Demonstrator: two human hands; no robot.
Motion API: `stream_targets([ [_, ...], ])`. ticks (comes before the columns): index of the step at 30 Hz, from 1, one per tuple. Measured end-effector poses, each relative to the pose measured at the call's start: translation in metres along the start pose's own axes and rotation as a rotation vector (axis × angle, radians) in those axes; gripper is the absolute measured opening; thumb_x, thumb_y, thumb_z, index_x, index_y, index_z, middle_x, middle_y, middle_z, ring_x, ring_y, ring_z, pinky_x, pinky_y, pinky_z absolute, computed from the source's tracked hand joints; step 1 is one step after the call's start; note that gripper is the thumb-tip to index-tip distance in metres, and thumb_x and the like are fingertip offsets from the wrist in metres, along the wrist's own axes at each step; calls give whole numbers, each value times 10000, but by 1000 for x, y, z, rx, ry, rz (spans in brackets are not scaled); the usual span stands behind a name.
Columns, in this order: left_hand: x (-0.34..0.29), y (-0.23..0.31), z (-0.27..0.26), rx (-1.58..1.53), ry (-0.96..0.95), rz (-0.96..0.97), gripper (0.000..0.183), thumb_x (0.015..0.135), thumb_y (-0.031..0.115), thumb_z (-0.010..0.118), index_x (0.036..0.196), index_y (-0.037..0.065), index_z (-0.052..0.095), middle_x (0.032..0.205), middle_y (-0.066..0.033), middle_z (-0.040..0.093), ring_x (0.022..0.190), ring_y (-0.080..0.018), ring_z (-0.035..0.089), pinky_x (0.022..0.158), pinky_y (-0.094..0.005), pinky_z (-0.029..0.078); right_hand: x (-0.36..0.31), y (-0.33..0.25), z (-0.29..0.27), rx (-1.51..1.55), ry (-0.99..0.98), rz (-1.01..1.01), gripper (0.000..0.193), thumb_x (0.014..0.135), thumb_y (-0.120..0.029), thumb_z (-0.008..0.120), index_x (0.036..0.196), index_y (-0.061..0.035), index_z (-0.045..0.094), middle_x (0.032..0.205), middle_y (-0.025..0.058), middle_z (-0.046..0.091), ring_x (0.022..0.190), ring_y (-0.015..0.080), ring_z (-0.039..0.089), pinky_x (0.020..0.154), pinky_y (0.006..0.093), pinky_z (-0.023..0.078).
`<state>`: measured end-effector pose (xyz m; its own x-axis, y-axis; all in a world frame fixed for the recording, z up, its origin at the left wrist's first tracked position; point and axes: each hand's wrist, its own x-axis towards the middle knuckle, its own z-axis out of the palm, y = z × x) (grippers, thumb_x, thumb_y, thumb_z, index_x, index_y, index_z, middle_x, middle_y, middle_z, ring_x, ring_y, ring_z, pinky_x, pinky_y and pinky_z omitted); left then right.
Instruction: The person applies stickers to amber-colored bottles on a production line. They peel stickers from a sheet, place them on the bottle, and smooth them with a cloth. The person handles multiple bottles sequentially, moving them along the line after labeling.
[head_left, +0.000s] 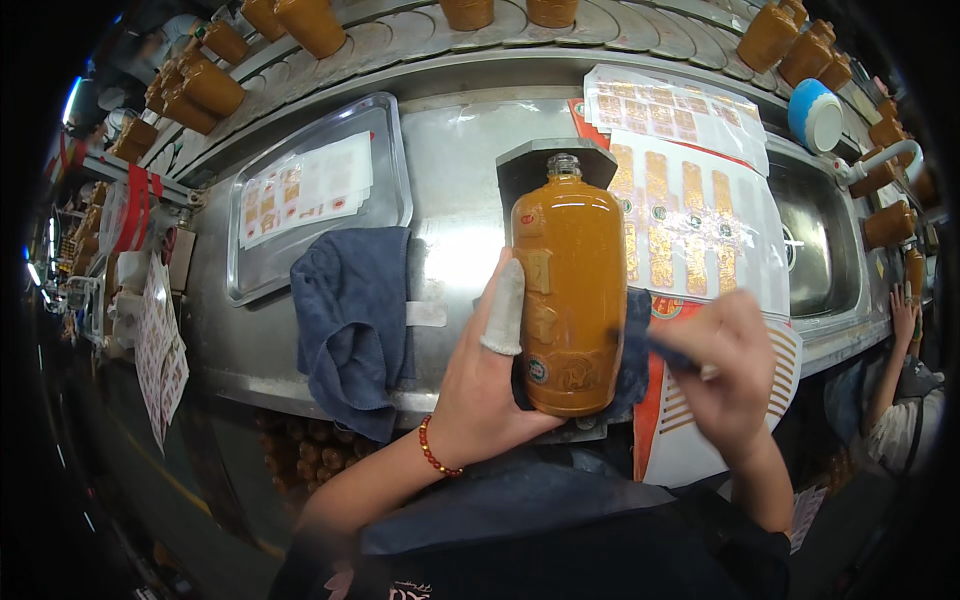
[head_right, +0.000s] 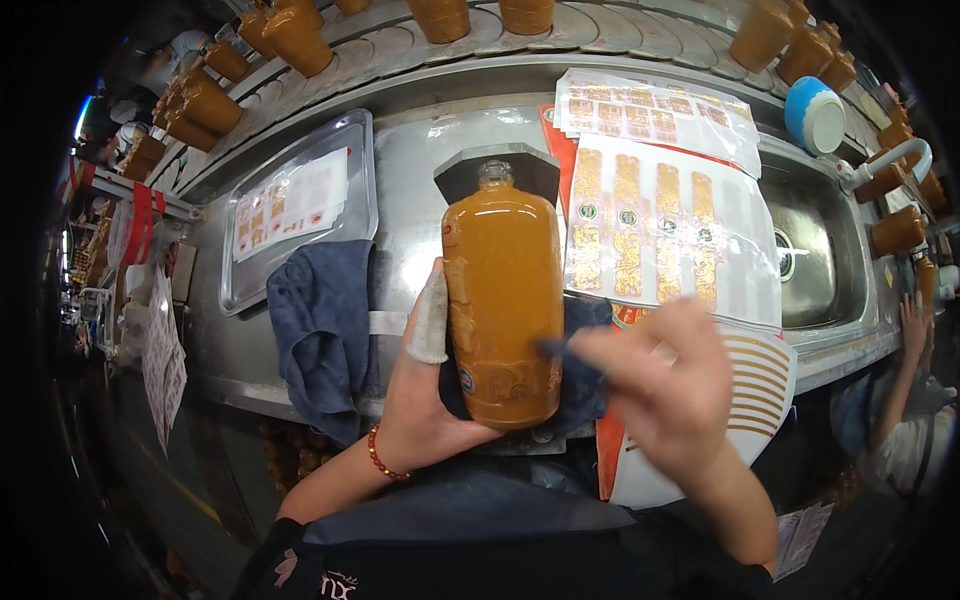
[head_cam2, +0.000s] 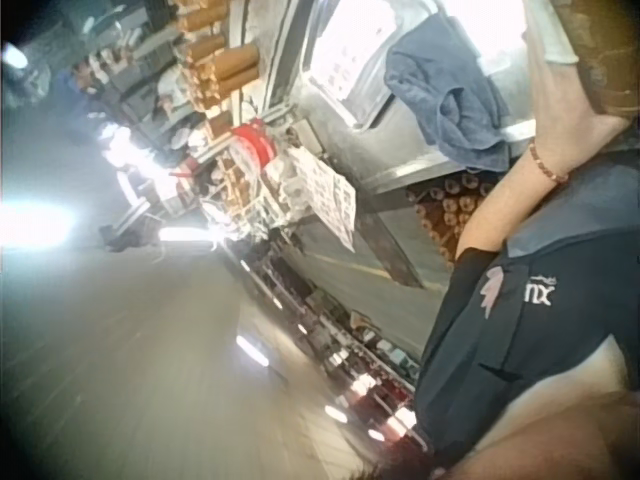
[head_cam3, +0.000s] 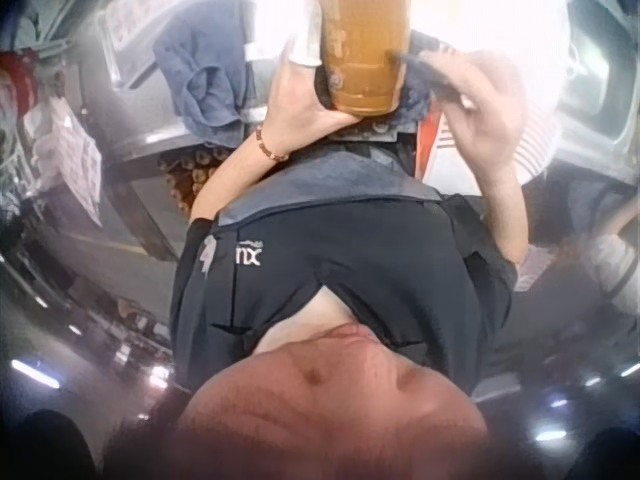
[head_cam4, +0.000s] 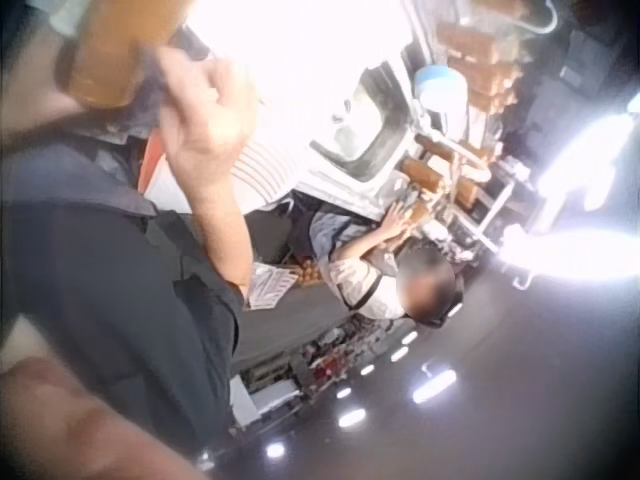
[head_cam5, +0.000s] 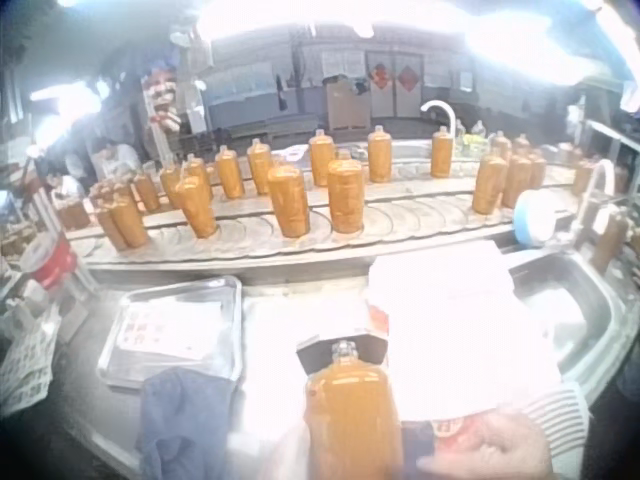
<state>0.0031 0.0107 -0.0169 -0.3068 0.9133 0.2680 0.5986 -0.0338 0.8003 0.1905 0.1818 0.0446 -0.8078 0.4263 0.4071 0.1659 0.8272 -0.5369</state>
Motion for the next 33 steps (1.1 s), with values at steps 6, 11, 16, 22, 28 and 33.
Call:
stream_targets([
  [6, -1, 4, 2, 22, 30, 29, 1278, 696, 292, 979, 1644, -33, 185, 1662, -320, 244, 1517, -476, 334, 1238, -480, 321, -8, 25, -2, -14, 117, 219, 272, 774, 31, 825, 1030, -38, 765, 806, 73, 589, 742, 229, 541, 633, 344, 431],
  [11, 2, 19, -2, 238, 22, 80, 1281, 705, 320, 983, 1654, -16, 190, 1667, -286, 261, 1537, -440, 311, 1254, -478, 258, -15, -9, -4, 130, 46, 125, 318, 737, 21, 865, 1030, -29, 754, 790, 83, 604, 724, 229, 547, 638, 342, 432],
  [16, -1, 4, -1, 103, 63, 20, 1227, 706, 304, 966, 1626, -26, 226, 1654, -310, 266, 1493, -489, 344, 1221, -517, 320, -18, -31, -6, 270, -86, 200, 382, 728, -54, 905, 1084, -64, 767, 747, 68, 610, 676, 237, 549, 617, 351, 432],
  [22, 2, -2, 3, -120, -30, -80, 1257, 713, 323, 961, 1633, -29, 182, 1615, -312, 305, 1484, -476, 375, 1192, -485, 382, -5, -39, 2, 209, -115, 78, 392, 699, -46, 885, 1074, -98, 784, 755, 49, 598, 673, 232, 543, 597, 351, 426],
  [28, 3, 5, -10, -5, -21, 13, 1243, 725, 312, 954, 1641, -16, 181, 1632, -288, 277, 1492, -462, 378, 1213, -478, 378, 55, -17, 7, 187, -118, 89, 393, 676, 10, 805, 1053, -103, 805, 814, 35, 630, 731, 219, 566, 678, 367, 410],
  [33, 0, -7, -7, -56, -14, -10, 1213, 732, 319, 947, 1629, -29, 208, 1636, -292, 257, 1497, -482, 356, 1217, -486, 369, 44, -22, 1, -50, -166, -310, 387, 695, -21, 784, 1068, -122, 812, 851, 20, 638, 725, 202, 553, 653, 346, 418],
])
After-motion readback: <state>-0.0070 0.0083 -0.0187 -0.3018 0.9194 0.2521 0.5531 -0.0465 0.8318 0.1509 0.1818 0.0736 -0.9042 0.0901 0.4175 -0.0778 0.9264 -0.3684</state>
